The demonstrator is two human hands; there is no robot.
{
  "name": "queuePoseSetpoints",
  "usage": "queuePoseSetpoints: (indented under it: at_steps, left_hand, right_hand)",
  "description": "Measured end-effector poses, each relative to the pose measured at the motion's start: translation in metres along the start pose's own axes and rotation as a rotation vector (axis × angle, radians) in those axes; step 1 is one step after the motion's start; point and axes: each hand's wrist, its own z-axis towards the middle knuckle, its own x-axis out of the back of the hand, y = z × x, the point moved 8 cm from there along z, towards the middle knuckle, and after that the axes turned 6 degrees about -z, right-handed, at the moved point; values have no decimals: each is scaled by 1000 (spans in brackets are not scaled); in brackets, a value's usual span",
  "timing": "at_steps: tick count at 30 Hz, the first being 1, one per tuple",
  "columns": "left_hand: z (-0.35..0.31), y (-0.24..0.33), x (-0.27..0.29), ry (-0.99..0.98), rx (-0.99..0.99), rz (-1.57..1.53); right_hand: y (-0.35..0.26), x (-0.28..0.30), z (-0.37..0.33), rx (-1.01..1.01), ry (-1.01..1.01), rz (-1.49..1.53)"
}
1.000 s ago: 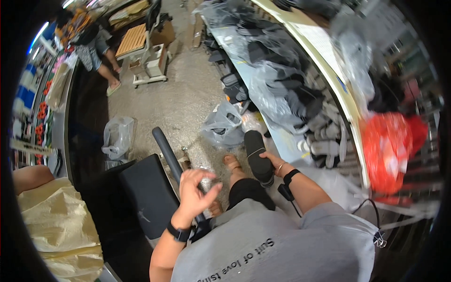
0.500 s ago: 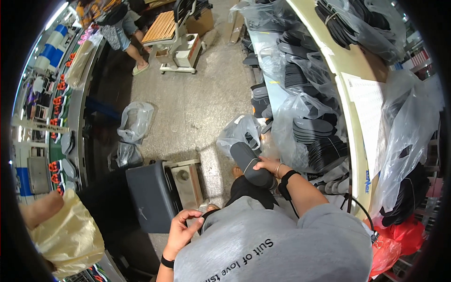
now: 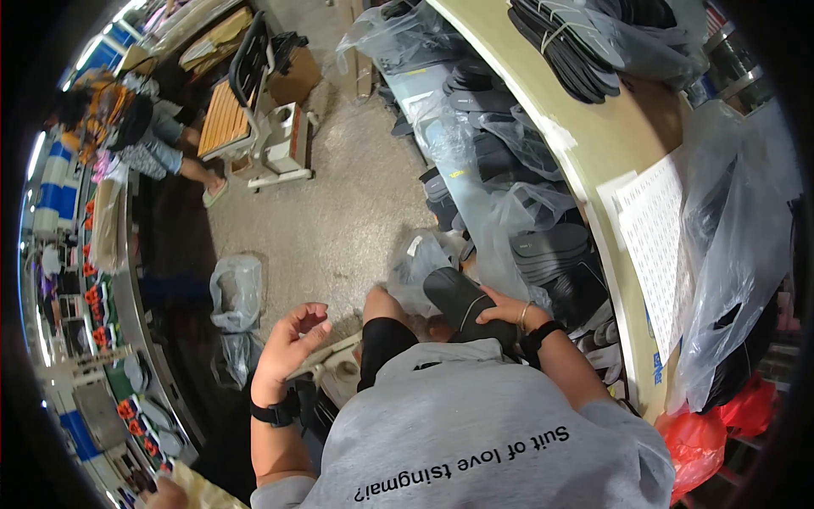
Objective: Organize and inspect shoe outsoles and complete shoes at a manufacturing assembly line.
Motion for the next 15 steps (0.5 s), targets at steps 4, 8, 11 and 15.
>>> queuePoseSetpoints:
  at_steps: [4, 8, 11, 15]
  left_hand:
    - [99, -5, 50, -56, 26, 137]
    - [224, -21, 95, -263, 84, 150]
    - [290, -1, 137, -258, 65, 382]
    - [350, 37, 177, -298, 118, 420]
  right_hand:
    - [5, 33, 4, -184, 134, 254]
    - [-9, 35, 16, -156, 303, 867]
    - [-20, 26, 15, -319, 456, 972]
    - [-84, 14, 11, -395, 454, 1054]
